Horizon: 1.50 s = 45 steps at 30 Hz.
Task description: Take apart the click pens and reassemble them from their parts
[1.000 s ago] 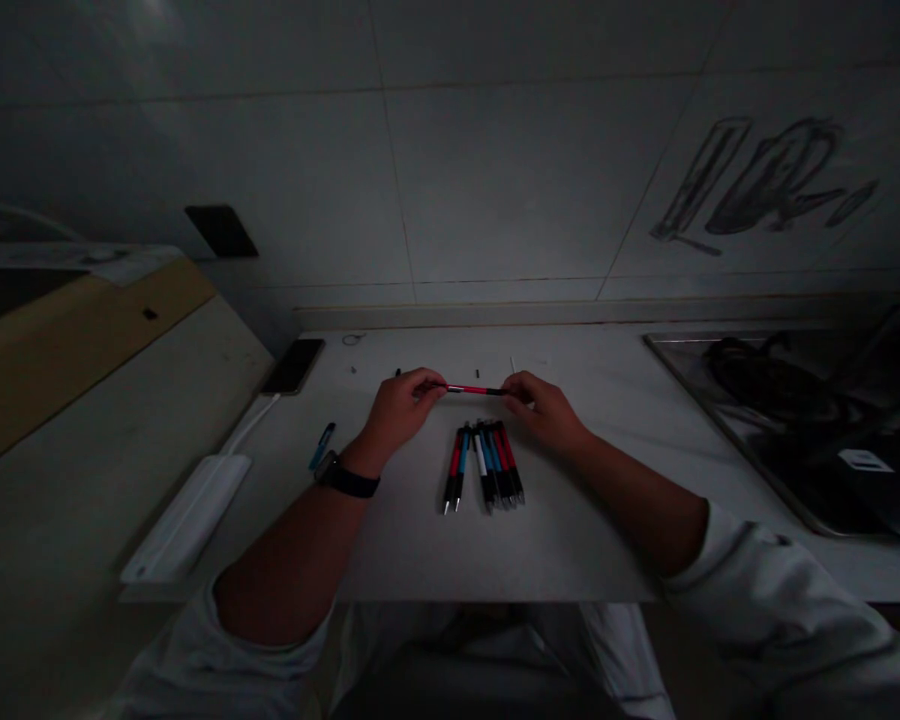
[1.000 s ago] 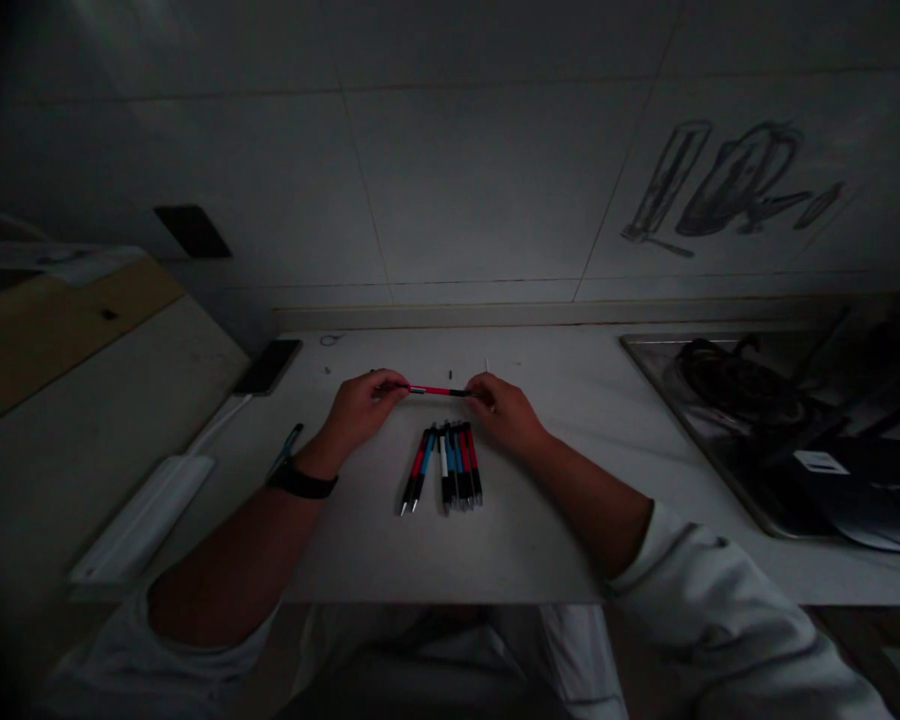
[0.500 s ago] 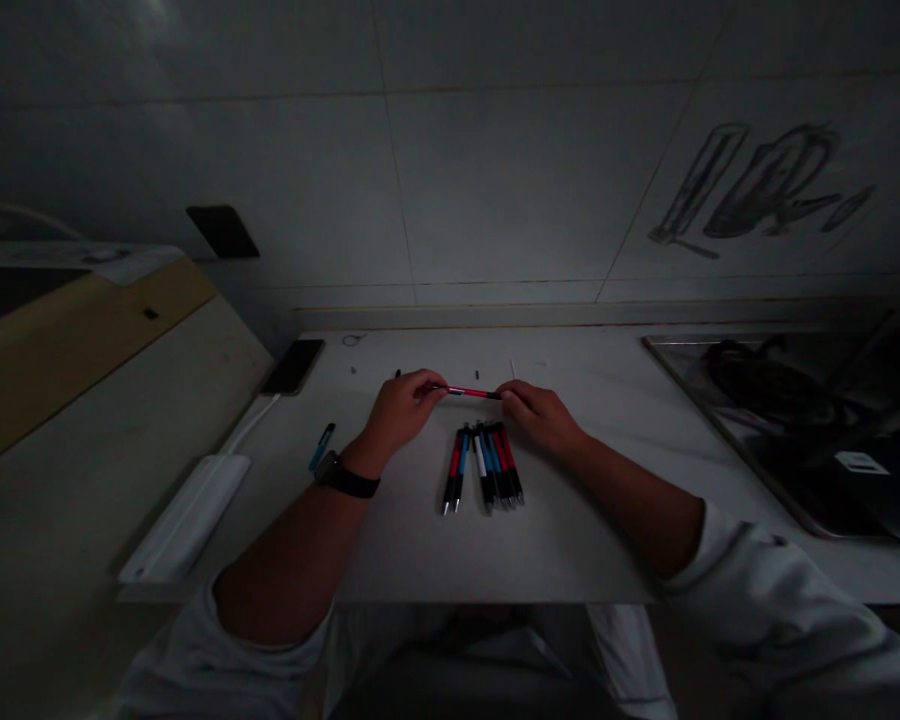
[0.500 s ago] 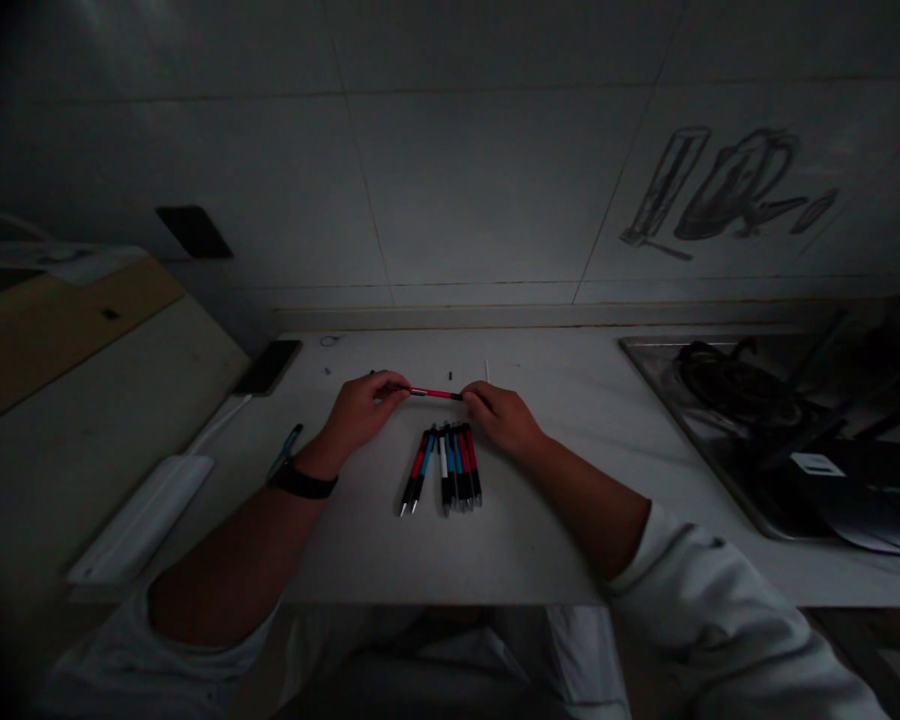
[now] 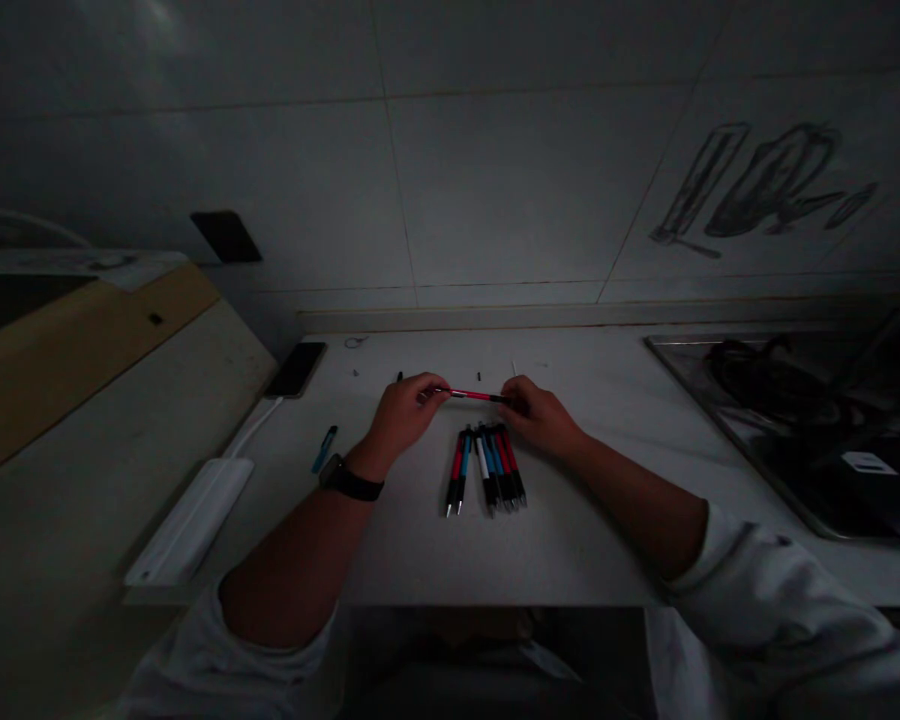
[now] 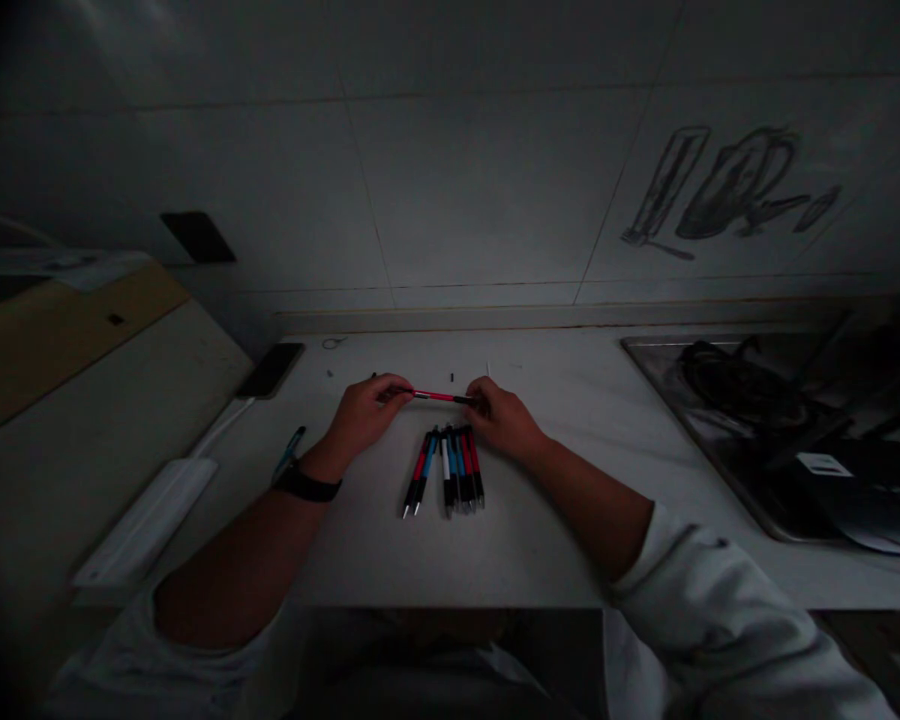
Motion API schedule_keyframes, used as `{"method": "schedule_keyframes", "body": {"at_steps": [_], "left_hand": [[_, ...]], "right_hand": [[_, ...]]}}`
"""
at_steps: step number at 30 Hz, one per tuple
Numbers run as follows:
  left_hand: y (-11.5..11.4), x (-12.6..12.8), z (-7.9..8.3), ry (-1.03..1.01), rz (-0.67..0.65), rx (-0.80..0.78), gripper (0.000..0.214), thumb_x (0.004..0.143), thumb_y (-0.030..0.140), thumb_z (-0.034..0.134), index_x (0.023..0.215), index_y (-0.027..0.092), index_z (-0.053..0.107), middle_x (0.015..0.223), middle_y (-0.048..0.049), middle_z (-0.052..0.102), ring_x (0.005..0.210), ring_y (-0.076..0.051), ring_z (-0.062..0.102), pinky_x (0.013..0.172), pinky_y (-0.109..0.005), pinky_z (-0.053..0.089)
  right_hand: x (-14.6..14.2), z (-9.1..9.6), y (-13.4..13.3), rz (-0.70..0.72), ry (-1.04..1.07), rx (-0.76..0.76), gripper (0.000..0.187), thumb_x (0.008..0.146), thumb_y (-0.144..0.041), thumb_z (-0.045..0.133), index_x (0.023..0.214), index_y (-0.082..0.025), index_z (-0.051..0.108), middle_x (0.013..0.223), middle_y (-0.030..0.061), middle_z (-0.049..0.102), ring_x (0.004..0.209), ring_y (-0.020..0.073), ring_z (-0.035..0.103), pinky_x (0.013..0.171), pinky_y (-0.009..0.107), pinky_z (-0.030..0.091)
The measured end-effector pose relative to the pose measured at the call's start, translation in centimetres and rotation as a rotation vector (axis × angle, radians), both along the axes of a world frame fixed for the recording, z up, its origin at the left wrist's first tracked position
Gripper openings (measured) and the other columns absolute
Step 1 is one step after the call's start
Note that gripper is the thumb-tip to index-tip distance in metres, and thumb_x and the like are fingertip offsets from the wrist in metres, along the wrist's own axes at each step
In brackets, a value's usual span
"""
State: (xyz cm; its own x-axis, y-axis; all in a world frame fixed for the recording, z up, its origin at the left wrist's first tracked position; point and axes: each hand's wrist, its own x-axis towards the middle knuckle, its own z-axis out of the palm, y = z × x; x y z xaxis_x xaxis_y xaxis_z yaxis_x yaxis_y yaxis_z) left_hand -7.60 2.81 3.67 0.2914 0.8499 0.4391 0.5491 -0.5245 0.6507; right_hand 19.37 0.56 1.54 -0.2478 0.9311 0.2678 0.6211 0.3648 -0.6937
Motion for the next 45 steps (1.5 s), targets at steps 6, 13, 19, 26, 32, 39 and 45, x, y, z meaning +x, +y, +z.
{"method": "schedule_keyframes", "body": {"at_steps": [6,13,19,26,32,39,45], "left_hand": [[-0.1,0.0,0.0,-0.002,0.002,-0.015,0.009,0.093,0.028,0.068,0.098,0.023,0.074,0.097,-0.003,0.078,0.084,-0.018,0.072,0.079,-0.031,0.057],[0.1,0.0,-0.1,0.013,0.006,-0.01,0.01,0.094,0.028,0.067,0.099,0.023,0.074,0.099,-0.0027,0.078,0.087,-0.018,0.072,0.08,-0.031,0.056],[-0.1,0.2,0.1,-0.004,-0.006,-0.031,0.01,0.093,0.027,0.068,0.099,0.022,0.074,0.098,-0.0032,0.078,0.088,-0.019,0.072,0.081,-0.03,0.056],[-0.1,0.4,-0.2,-0.016,-0.017,-0.055,0.009,0.092,0.026,0.069,0.098,0.022,0.074,0.095,-0.0025,0.078,0.087,-0.018,0.072,0.08,-0.03,0.055],[0.7,-0.5,-0.1,-0.211,0.035,-0.029,0.013,0.091,0.029,0.07,0.1,0.021,0.073,0.099,-0.0035,0.076,0.09,-0.018,0.071,0.085,-0.03,0.055],[1.8,-2.6,0.8,-0.22,0.142,-0.039,0.017,0.091,0.03,0.07,0.104,0.02,0.073,0.098,-0.004,0.075,0.088,-0.017,0.069,0.084,-0.03,0.054],[2.0,-3.8,0.9,0.146,0.065,0.054,0.013,0.095,0.024,0.066,0.106,0.021,0.074,0.106,-0.0061,0.076,0.096,-0.02,0.069,0.089,-0.033,0.053]], "right_hand": [[0.0,-0.3,0.1,0.03,-0.021,0.022,0.019,0.098,-0.038,0.053,0.103,-0.022,0.063,0.086,0.0029,0.069,0.073,0.0179,0.061,0.071,0.031,0.045],[-0.2,-0.4,0.2,0.086,-0.002,0.057,0.021,0.1,-0.037,0.05,0.109,-0.023,0.063,0.098,0.0063,0.071,0.087,0.0198,0.065,0.081,0.034,0.049],[-0.3,-0.6,0.4,0.028,0.043,0.061,0.025,0.091,-0.034,0.064,0.112,-0.021,0.062,0.1,0.0056,0.072,0.08,0.0185,0.065,0.074,0.031,0.049],[-0.4,-0.7,0.5,0.061,0.032,0.118,0.02,0.097,-0.037,0.059,0.101,-0.023,0.072,0.09,0.0044,0.074,0.077,0.0188,0.065,0.071,0.031,0.048],[0.3,-0.2,0.8,-0.052,0.091,0.195,0.016,0.093,-0.035,0.061,0.094,-0.023,0.071,0.091,0.006,0.073,0.081,0.021,0.067,0.074,0.033,0.05],[2.0,0.2,1.4,-0.148,0.079,0.225,0.014,0.09,-0.035,0.063,0.09,-0.022,0.07,0.087,0.0046,0.071,0.077,0.0202,0.066,0.073,0.033,0.049],[2.2,-0.1,1.6,-0.181,0.074,0.21,0.016,0.089,-0.037,0.063,0.088,-0.022,0.07,0.083,0.0049,0.072,0.074,0.0203,0.065,0.072,0.034,0.05]]}}
